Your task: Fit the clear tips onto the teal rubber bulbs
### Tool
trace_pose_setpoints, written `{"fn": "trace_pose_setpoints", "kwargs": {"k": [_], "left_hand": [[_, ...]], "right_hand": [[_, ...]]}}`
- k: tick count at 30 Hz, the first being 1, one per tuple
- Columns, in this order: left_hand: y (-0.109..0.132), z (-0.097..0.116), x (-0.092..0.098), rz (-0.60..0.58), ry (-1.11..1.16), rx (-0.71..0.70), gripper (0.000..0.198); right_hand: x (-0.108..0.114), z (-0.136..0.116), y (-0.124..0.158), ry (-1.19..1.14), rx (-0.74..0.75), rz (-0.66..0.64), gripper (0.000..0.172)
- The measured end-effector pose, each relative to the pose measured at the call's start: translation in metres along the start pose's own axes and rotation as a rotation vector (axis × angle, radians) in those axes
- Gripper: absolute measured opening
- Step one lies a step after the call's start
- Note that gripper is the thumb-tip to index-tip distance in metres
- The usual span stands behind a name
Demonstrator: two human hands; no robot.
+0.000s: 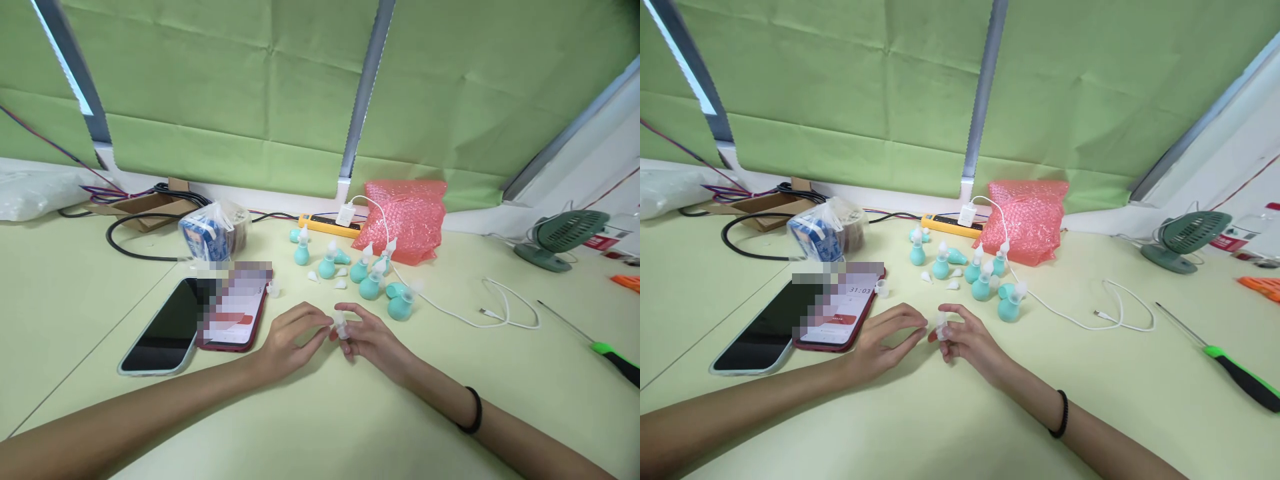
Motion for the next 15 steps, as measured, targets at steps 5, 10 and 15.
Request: {"fn": "trace_pose_setpoints", "kwargs": {"k": [5, 10, 15], "left_hand": [[-0.0007, -0.0047, -0.0012, 0.03, 0.129, 0.075, 0.011], [-0.006, -0.0066, -0.0026, -0.017, 0.176, 0.122, 0.012], [-0.0056, -0.0082, -0.0032, -0.016, 0.19, 0.147, 0.012]], "right_hand": [[-0.0052, 0.0038, 0.0003, 0.049, -0.055, -0.079, 0.035], [-0.0074, 0.0042, 0.0005, 0.09, -0.093, -0.149, 0.033], [-0.0049, 0.0028, -0.0005, 0.022, -0.128, -0.146, 0.035]]}}
Point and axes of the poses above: each hand's wrist, its own y-axis away from the middle knuckle, its own x-axis out of the back of the hand, z = x × y, the point moved 4 cm from there along -y, towards the middle knuckle, and after that the axes turned 3 degrees about x, right-handed, at the moved point
